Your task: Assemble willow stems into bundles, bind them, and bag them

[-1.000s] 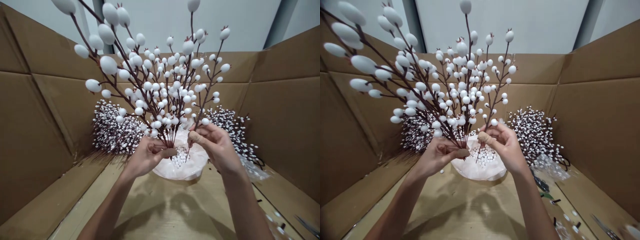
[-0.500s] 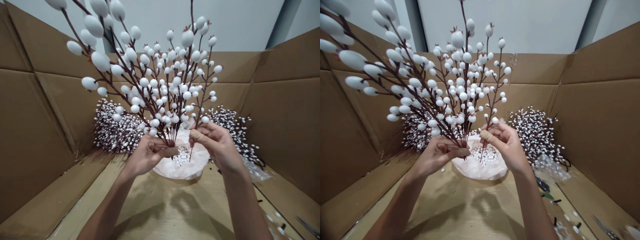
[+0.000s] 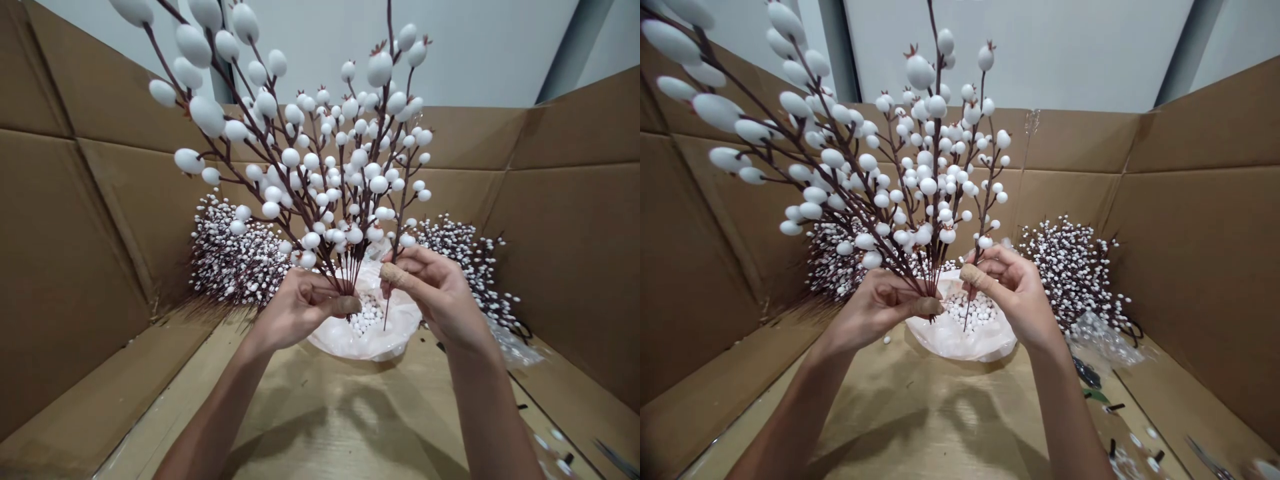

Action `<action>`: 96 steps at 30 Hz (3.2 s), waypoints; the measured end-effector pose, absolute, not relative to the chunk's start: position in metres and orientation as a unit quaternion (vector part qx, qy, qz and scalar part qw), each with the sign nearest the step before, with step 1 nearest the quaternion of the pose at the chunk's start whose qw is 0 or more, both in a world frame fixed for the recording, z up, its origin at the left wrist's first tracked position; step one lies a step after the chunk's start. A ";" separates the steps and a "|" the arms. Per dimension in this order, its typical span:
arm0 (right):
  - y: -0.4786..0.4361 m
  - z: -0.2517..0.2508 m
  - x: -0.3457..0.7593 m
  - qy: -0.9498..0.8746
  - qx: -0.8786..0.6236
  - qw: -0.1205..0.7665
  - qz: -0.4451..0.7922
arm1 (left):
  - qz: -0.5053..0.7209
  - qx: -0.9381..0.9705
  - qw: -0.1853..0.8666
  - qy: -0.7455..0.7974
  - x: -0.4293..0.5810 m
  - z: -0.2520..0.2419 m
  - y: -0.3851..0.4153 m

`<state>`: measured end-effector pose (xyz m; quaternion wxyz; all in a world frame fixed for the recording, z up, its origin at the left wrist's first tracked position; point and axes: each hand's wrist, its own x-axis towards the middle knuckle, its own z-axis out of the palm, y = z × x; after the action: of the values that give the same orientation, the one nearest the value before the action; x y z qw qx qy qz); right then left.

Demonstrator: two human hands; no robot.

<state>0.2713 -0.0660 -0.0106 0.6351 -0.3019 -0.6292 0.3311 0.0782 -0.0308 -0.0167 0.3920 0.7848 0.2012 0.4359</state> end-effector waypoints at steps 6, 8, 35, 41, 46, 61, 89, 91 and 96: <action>-0.067 -0.009 0.268 -0.625 -0.301 0.637 0.337 | 0.437 0.762 0.437 0.192 0.077 -0.015 -0.032; -0.067 -0.010 0.268 -0.622 -0.298 0.639 0.339 | 0.434 0.754 0.455 0.190 0.077 -0.014 -0.033; -0.077 -0.009 0.267 -0.638 -0.278 0.631 0.344 | 0.375 0.755 0.529 0.100 0.068 -0.014 -0.027; -0.079 -0.009 0.267 -0.638 -0.283 0.628 0.343 | 0.369 0.759 0.528 0.099 0.068 -0.014 -0.027; -0.080 -0.007 0.268 -0.639 -0.293 0.624 0.342 | 0.380 0.752 0.527 0.112 0.068 -0.014 -0.028; -0.075 -0.008 0.270 -0.640 -0.336 0.598 0.345 | 0.369 0.762 0.511 0.150 0.066 -0.012 -0.033; -0.071 -0.007 0.263 -0.637 -0.352 0.597 0.337 | 0.328 0.697 0.611 0.185 0.098 -0.026 -0.022; -0.068 -0.008 0.261 -0.637 -0.354 0.601 0.328 | 0.333 0.704 0.599 0.188 0.097 -0.027 -0.022; -0.061 -0.014 0.255 -0.620 -0.364 0.632 0.288 | 0.364 0.713 0.565 0.201 0.095 -0.026 -0.024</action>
<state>0.2553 -0.0611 -0.0136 0.6323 -0.3644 -0.6202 0.2877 0.0955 -0.0238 -0.0259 0.5649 0.7130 0.2007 0.3636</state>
